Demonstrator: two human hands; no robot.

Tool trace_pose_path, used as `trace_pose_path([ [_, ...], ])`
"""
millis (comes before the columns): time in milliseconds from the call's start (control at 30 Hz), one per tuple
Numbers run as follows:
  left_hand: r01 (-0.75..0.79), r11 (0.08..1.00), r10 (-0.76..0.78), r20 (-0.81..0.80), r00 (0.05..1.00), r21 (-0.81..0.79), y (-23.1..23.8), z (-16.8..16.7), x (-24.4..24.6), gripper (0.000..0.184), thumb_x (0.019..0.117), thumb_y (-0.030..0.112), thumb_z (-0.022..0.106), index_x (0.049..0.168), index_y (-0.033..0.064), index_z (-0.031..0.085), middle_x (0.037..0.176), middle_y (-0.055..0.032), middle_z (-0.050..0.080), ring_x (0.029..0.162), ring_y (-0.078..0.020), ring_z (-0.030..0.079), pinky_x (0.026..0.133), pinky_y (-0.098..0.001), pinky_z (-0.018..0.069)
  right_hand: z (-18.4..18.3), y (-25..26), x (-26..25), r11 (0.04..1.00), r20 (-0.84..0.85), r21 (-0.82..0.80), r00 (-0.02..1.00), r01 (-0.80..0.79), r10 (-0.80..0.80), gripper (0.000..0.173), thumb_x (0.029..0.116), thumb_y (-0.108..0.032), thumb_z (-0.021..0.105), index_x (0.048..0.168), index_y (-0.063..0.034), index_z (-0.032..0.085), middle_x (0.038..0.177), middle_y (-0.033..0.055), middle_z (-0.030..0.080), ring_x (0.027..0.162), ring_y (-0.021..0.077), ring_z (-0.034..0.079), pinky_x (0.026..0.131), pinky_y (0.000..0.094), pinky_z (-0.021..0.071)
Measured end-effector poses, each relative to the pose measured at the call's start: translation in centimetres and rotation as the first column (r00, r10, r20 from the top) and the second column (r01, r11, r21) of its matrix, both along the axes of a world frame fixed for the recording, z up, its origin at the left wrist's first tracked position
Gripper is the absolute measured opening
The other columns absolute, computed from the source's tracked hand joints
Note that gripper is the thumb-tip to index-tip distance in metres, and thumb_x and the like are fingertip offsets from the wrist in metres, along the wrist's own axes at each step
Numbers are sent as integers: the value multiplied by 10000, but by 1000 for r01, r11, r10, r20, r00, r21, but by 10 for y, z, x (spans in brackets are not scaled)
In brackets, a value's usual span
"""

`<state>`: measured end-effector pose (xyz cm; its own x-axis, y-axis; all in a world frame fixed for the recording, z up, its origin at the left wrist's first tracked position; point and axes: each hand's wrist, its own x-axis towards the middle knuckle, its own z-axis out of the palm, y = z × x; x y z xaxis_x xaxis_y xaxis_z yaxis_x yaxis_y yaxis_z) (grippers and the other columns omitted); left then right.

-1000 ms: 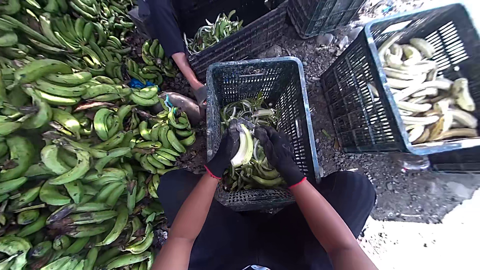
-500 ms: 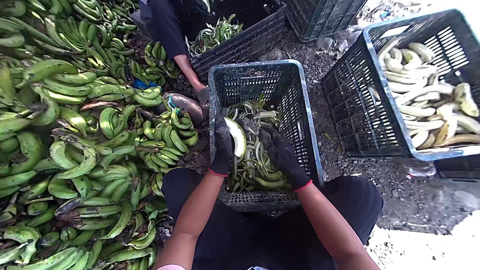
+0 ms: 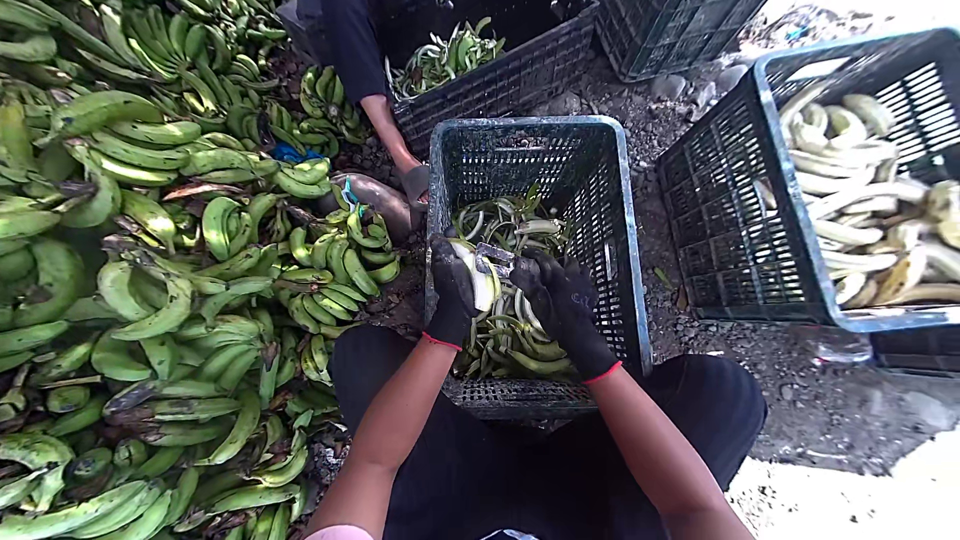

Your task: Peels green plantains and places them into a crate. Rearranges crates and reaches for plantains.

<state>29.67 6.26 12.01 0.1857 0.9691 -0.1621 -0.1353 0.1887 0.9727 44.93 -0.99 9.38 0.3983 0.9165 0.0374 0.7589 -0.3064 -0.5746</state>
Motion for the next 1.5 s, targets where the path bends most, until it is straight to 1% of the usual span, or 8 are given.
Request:
trace_pose_path([
  [200, -111, 968, 168, 255, 952, -225, 14, -2, 1, 609, 1080, 570, 107, 1409, 187, 450, 1254, -46, 595, 1073, -144, 616, 908, -351, 535, -6, -7, -11, 989, 96, 133, 994, -60, 48, 826, 883, -824, 394, 1385, -220, 649, 1276, 292, 593, 1187, 543, 533, 867, 713, 421],
  [400, 121, 993, -121, 109, 987, 5, 27, -9, 8, 520, 1125, 373, 158, 1350, 73, 519, 1020, -42, 671, 866, -94, 661, 778, -303, 581, 7, -4, 2, 1000, -106, -1, 994, -28, 28, 625, 977, -699, 377, 1384, -296, 627, 1259, 251, 603, 1127, 482, 583, 800, 685, 470],
  [700, 259, 966, -254, -267, 930, -17, 17, -23, 6, 536, 1110, 463, 246, 1464, 143, 491, 1380, -99, 576, 1177, -184, 576, 966, -438, 501, 6, -8, 13, 996, 123, -19, 988, 91, -88, 881, 853, -910, 269, 1373, -300, 634, 1262, 281, 587, 1148, 512, 551, 816, 691, 436],
  [833, 361, 923, -239, -533, 812, 135, 8, 6, 8, 483, 1126, 220, 255, 1476, -65, 426, 1440, -254, 508, 1332, -246, 498, 1146, -375, 360, 10, -10, 9, 994, -24, -62, 995, 93, -94, 835, 907, -847, 276, 1414, -268, 601, 1309, 284, 575, 1194, 524, 541, 819, 717, 446],
  [1100, 687, 648, -291, -727, 622, 329, 9, 8, 9, 445, 1094, 225, 352, 1295, -93, 588, 994, -245, 695, 945, -316, 698, 888, -496, 542, 10, -12, 30, 1000, -283, 16, 959, 16, -11, 814, 959, -803, 217, 1307, -215, 661, 1084, 159, 693, 1011, 374, 662, 801, 661, 493],
  [1233, 492, 848, -376, -431, 820, 198, 6, -4, 10, 569, 1115, 406, 209, 1480, 68, 486, 1082, -146, 726, 896, -201, 721, 827, -400, 600, 3, -14, 29, 996, -339, 75, 940, 56, -27, 691, 1026, -692, 242, 1296, -173, 610, 1002, 136, 669, 886, 332, 658, 700, 591, 510],
  [1333, 263, 954, -262, 24, 965, -143, 19, -2, -2, 599, 1061, 626, 211, 1245, 202, 591, 941, -15, 669, 756, -114, 642, 634, -326, 573, 3, -12, 18, 999, -239, 45, 971, -1, 11, 829, 932, -832, 248, 1377, -228, 602, 1224, 186, 637, 1117, 395, 616, 852, 652, 500],
  [1500, 320, 891, -147, 462, 874, -323, 36, -13, -16, 489, 1082, 507, 240, 1051, 159, 583, 810, -12, 644, 630, -98, 627, 548, -243, 553, -22, -4, 3, 928, 209, 293, 963, -230, 173, 926, 848, -891, 317, 1327, -193, 693, 1179, 260, 650, 1098, 497, 594, 856, 679, 448],
])
